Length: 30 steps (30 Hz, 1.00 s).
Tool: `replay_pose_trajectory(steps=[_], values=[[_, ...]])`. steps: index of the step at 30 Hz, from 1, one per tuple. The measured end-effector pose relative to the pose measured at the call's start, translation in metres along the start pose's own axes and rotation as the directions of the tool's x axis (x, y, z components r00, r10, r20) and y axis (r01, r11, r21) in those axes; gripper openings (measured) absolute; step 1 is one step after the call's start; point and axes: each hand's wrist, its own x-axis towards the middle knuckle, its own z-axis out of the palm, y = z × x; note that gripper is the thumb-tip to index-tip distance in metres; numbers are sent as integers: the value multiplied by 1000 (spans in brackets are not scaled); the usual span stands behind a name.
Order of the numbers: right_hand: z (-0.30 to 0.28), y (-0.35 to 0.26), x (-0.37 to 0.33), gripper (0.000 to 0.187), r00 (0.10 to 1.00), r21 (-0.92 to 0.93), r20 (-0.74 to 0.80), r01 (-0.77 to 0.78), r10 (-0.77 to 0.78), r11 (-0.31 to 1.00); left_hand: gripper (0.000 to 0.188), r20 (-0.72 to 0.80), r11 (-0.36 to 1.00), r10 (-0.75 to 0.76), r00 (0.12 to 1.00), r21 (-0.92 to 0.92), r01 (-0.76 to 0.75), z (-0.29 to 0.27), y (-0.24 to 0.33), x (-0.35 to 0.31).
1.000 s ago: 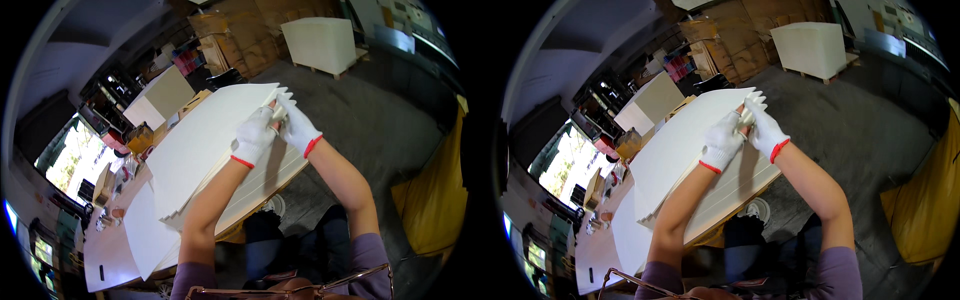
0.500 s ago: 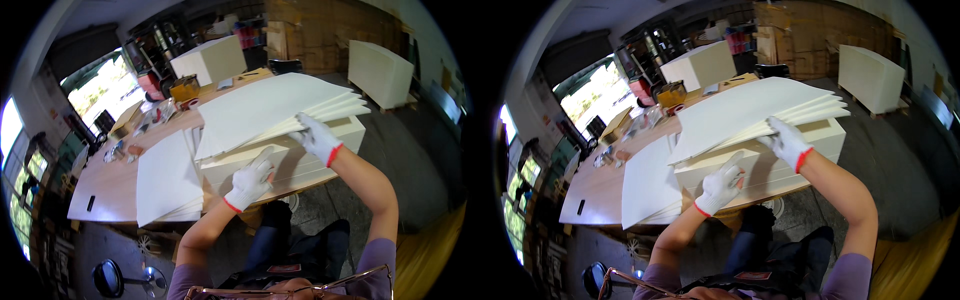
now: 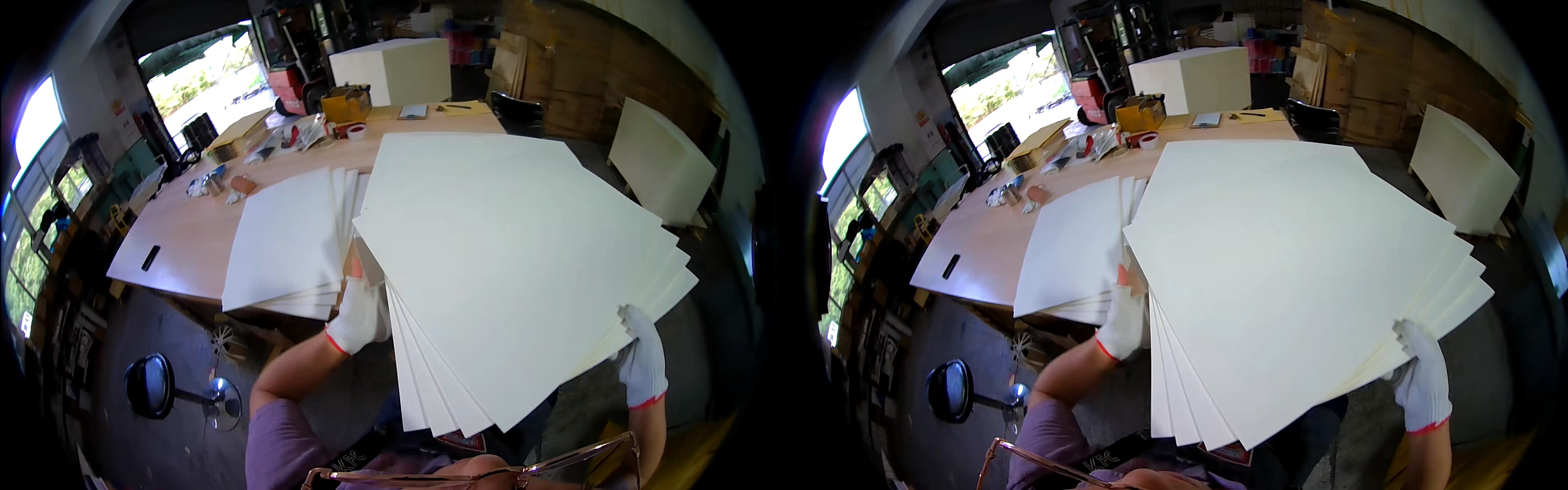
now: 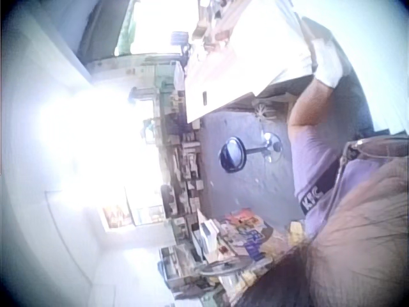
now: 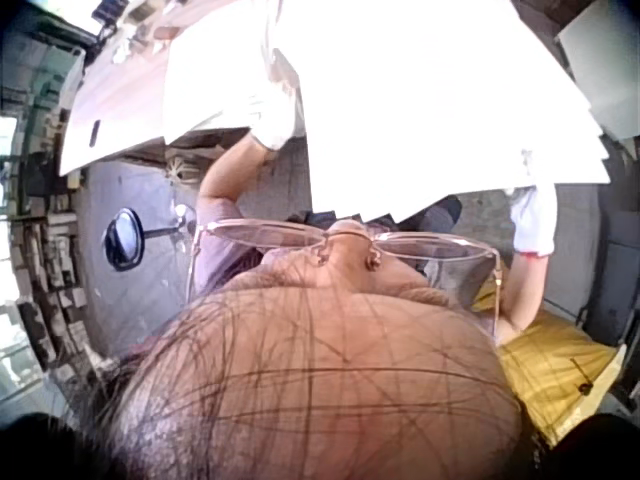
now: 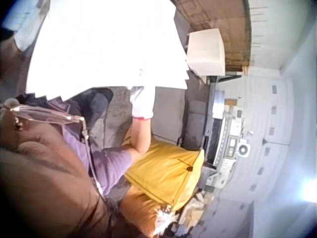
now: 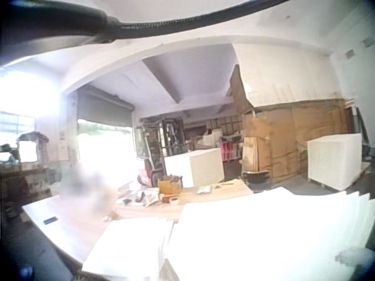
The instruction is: The person, wearing gloves, lifts a small stack of white cardboard sheets from a large pile, checks the edges, and places them onto a separate stack on the table.
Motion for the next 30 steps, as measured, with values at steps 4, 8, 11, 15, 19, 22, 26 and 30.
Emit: replay_pose_trajectory(steps=[4,8,11,15,19,22,26,30], values=[[-3,8,-4,30,999,-27,-31,14,-15,1000,46,-223,916,-210,952,294,272,16,15,-3],[-1,5,-4,28,994,-18,9,105,-105,994,38,-108,925,-66,992,365,101,39,29,-11],[15,2,2,28,992,-8,34,122,-121,993,36,-77,803,184,980,587,-105,36,37,-28],[68,3,27,30,995,18,50,86,-87,996,36,-231,825,284,931,553,-115,-11,54,-66],[175,13,66,31,923,-59,386,29,-4,998,31,-304,838,530,791,331,-434,-93,70,-116],[261,32,93,33,861,-130,509,68,8,989,35,-230,727,677,699,360,-585,-138,91,-144],[354,98,81,44,676,37,735,38,-53,999,43,-282,655,755,592,351,-669,-160,117,-146],[407,220,88,52,743,94,666,-1,-62,996,36,-396,640,762,513,334,-692,-216,129,-110]])
